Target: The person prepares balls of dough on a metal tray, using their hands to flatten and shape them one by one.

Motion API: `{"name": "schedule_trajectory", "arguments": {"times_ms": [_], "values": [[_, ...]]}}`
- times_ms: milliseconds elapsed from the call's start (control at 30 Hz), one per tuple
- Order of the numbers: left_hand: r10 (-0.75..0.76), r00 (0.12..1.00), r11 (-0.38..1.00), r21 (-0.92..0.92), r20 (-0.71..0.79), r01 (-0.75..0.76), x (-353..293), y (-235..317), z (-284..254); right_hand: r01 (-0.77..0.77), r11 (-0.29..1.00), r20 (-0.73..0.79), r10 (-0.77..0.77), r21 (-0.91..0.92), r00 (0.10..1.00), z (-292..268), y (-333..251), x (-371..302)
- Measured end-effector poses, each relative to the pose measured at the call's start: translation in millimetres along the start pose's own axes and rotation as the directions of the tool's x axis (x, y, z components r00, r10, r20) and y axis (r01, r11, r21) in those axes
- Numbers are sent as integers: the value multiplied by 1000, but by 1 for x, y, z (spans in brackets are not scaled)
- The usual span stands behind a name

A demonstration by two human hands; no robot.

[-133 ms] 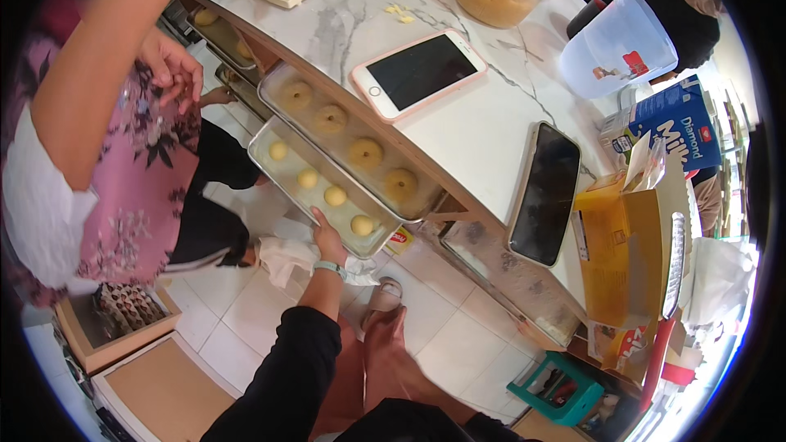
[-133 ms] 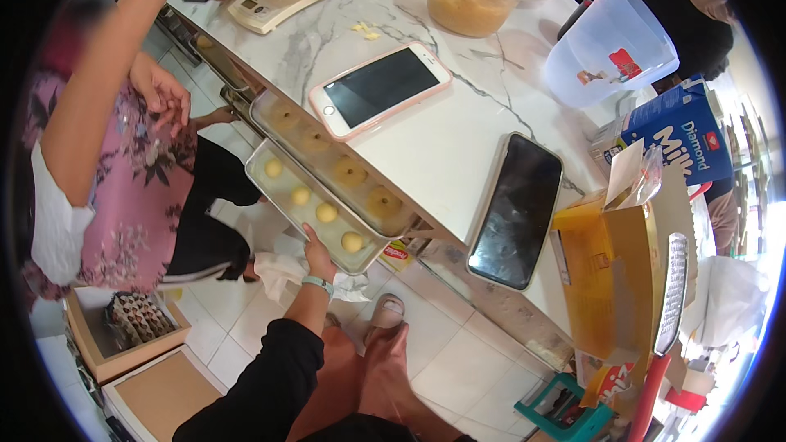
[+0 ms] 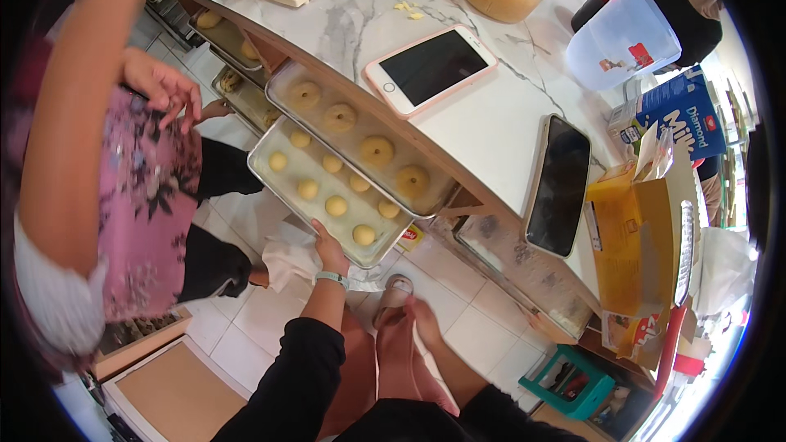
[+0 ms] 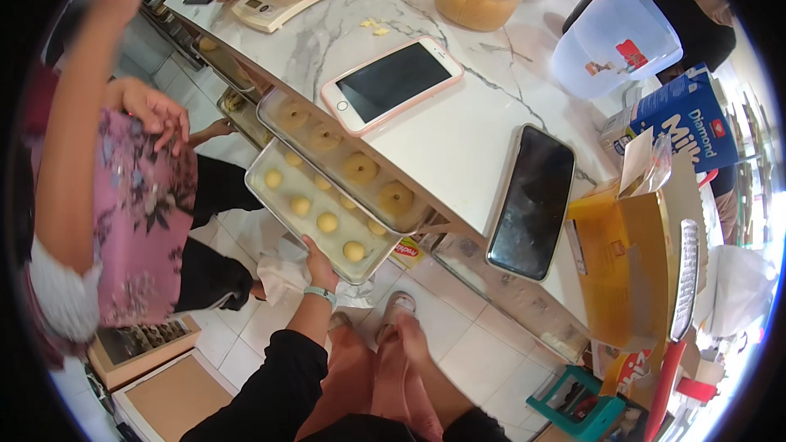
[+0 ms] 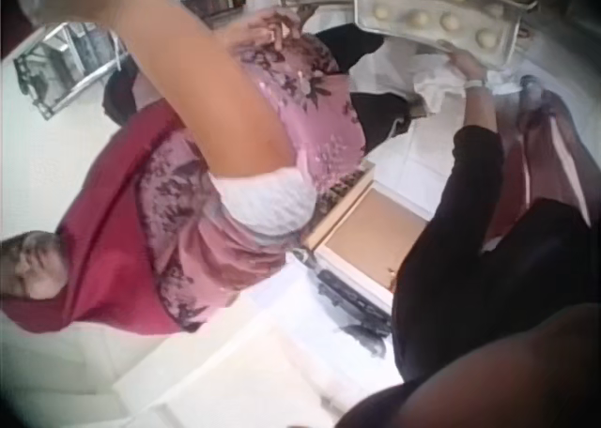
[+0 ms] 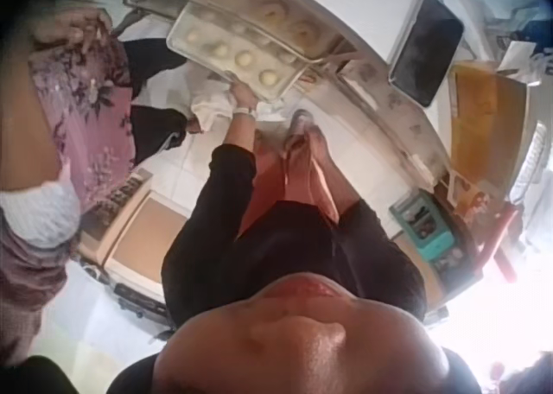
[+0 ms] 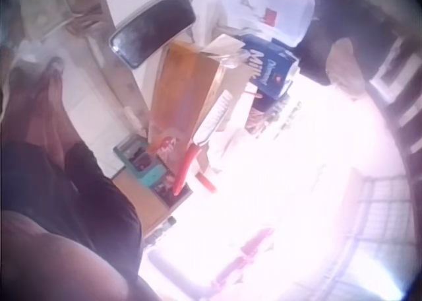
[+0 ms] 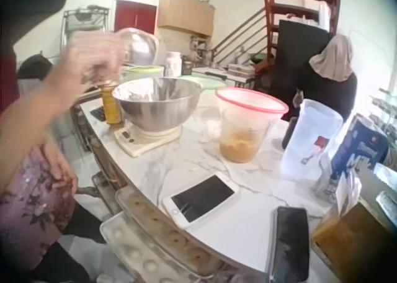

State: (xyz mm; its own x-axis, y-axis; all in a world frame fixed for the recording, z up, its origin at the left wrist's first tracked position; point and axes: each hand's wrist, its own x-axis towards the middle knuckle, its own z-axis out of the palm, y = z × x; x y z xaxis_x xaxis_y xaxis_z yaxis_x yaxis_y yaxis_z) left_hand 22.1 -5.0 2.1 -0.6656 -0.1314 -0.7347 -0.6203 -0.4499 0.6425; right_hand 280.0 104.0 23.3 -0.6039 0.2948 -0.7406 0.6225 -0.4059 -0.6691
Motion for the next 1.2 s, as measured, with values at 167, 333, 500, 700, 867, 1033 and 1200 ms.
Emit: {"name": "schedule_trajectory", "arguments": {"times_ms": [167,333,500,700,867,1033,1200], "values": [[50,997,998,32,-54,-49,-22,0,-21,73,969,-53,-62,238,997,35,-113,81],[33,997,997,73,-73,-28,-47,5,-51,145,850,-110,-103,507,989,31,-139,131],[135,990,966,229,-40,-122,-62,19,-70,322,732,-287,-178,601,941,5,-147,131],[185,979,852,482,89,-205,-31,48,-91,418,685,-379,-219,597,899,-23,-158,125],[205,968,751,612,142,-249,-4,84,-113,431,687,-462,-154,585,873,-25,-163,107],[178,972,772,591,151,-233,-8,100,-126,369,684,-552,59,629,831,-42,-119,106],[153,980,743,639,129,-200,-28,110,-160,256,743,-511,132,618,849,-14,-115,53]]}}
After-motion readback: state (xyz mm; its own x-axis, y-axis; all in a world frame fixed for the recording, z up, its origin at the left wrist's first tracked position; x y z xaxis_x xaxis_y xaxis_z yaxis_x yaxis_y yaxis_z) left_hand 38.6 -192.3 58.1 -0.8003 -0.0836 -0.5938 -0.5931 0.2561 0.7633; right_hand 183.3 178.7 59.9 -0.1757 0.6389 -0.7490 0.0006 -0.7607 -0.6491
